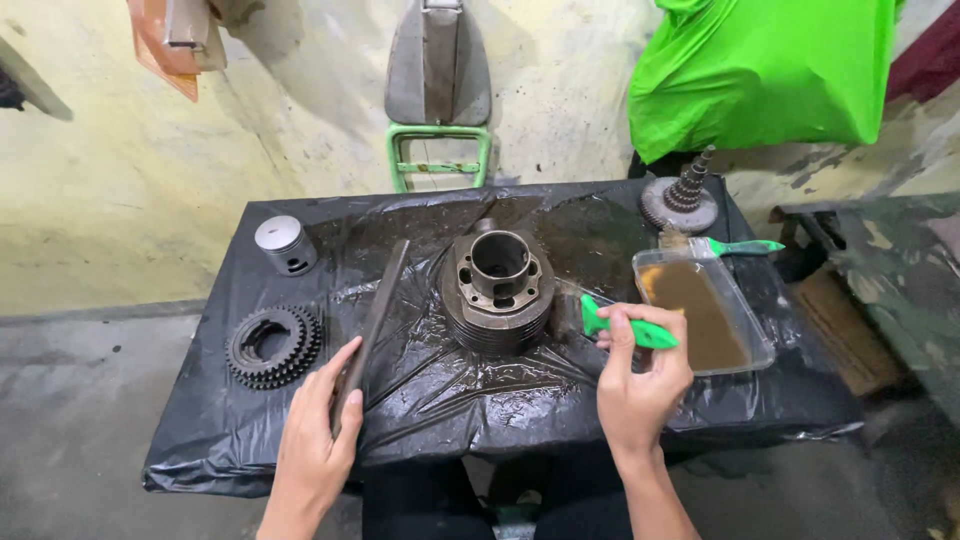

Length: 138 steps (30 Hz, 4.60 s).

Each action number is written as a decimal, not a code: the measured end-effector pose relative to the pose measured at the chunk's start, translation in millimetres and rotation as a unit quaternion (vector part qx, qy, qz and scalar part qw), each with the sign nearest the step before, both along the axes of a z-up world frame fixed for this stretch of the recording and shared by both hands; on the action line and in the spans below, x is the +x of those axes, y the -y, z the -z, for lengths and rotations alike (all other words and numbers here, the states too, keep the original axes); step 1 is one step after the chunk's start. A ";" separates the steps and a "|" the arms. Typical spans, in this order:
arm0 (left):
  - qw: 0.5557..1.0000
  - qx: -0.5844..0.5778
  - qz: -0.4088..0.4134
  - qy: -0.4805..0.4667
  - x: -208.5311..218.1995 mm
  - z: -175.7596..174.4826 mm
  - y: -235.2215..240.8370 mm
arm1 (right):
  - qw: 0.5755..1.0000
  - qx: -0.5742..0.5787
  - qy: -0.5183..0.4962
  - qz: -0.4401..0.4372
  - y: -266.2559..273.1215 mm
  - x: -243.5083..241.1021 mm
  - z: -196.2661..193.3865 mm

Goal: Cleaning a motorcycle engine cylinder with a brush and liquid

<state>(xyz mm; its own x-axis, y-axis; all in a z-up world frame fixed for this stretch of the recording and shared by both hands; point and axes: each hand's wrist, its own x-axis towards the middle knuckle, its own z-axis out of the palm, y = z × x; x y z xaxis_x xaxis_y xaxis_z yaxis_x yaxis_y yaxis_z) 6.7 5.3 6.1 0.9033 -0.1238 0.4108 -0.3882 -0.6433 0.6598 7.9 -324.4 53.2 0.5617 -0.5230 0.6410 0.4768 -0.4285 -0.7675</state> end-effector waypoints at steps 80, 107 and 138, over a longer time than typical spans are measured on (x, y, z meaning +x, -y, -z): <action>0.999 0.000 -0.034 -0.010 24.4 9.6 -13.8 | 0.952 0.227 -0.203 0.008 56.7 231.3 -3.3; 1.000 -0.001 -0.029 -0.001 23.6 8.2 -13.4 | 0.936 0.045 -0.347 0.043 54.7 174.2 -27.1; 0.999 -0.007 -0.035 -0.021 22.7 7.7 -14.2 | 0.978 0.118 -0.169 0.011 43.2 125.8 -58.1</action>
